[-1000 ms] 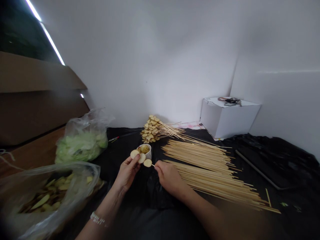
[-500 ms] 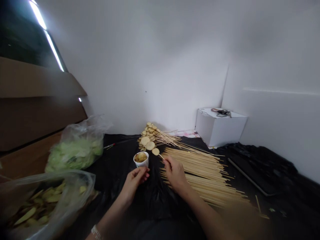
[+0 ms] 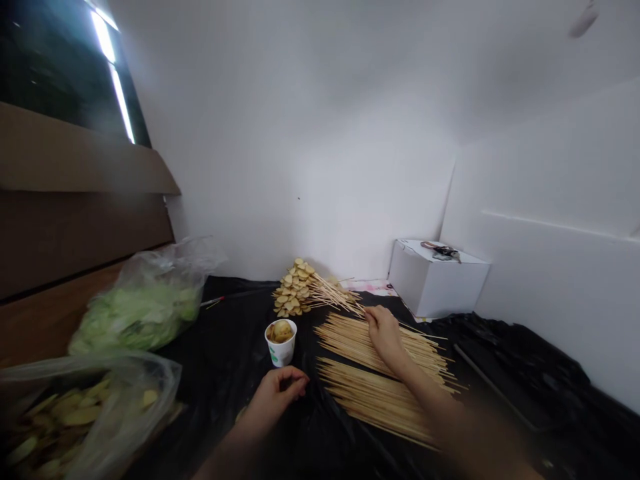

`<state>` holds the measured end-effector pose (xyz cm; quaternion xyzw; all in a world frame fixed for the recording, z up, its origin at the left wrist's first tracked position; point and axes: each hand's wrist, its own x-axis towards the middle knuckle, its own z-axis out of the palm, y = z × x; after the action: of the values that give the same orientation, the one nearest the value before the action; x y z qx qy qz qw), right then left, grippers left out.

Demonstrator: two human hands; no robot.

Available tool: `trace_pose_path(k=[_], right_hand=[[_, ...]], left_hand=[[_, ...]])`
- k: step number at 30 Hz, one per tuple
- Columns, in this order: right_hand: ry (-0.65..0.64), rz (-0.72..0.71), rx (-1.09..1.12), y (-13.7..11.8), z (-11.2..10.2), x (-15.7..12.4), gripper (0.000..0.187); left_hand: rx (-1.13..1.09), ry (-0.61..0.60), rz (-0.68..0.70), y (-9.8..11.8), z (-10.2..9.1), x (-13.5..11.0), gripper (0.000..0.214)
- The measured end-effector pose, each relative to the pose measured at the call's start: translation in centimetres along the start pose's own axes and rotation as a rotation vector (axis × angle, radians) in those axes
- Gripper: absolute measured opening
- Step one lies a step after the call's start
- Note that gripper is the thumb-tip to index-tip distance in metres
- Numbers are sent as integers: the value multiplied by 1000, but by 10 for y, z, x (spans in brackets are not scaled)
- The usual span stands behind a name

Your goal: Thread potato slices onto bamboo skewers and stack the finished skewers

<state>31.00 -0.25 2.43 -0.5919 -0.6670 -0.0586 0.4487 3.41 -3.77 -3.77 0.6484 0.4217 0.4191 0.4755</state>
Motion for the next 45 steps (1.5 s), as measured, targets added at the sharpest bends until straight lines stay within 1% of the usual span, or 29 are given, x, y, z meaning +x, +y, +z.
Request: trace_pose_path(k=[2, 5, 8, 11, 14, 17, 23, 30, 35, 39, 42, 44, 45], right_hand=[[10, 9, -1, -2, 13, 19, 26], [12, -1, 10, -12, 39, 48, 25], [9, -18, 23, -25, 67, 75, 23], [4, -28, 18, -37, 91, 96, 23], [-23, -45, -2, -44, 112, 109, 22], [-61, -62, -32, -46, 127, 115, 23], [-139, -60, -126, -42, 143, 128, 25], [-202, -72, -203, -47, 145, 131, 26], [-195, -88, -200, -53, 135, 132, 25], [-163, -97, -158, -50, 117, 130, 28], [-157, -139, -107, -50, 98, 114, 26], [-164, -188, -67, -60, 78, 97, 24], [-170, -216, -49, -71, 64, 88, 23]], left_hand=[[66, -22, -6, -1, 0, 0, 23], [145, -38, -34, -1, -1, -1, 23], [195, -43, -56, 3, 0, -2, 23], [240, -39, -79, 8, 1, -4, 21], [280, -39, -96, 11, 1, -5, 20], [308, -42, -113, 9, 0, -6, 20], [323, -65, -94, 1, -1, -4, 21], [307, -67, -85, -1, 0, -4, 22], [304, -54, -94, 4, -1, -5, 22], [295, -41, -117, 13, -1, -6, 22], [264, -65, -116, 14, -1, -6, 23], [251, -78, -93, 12, -1, -6, 23], [253, -81, -84, 10, -1, -5, 23]])
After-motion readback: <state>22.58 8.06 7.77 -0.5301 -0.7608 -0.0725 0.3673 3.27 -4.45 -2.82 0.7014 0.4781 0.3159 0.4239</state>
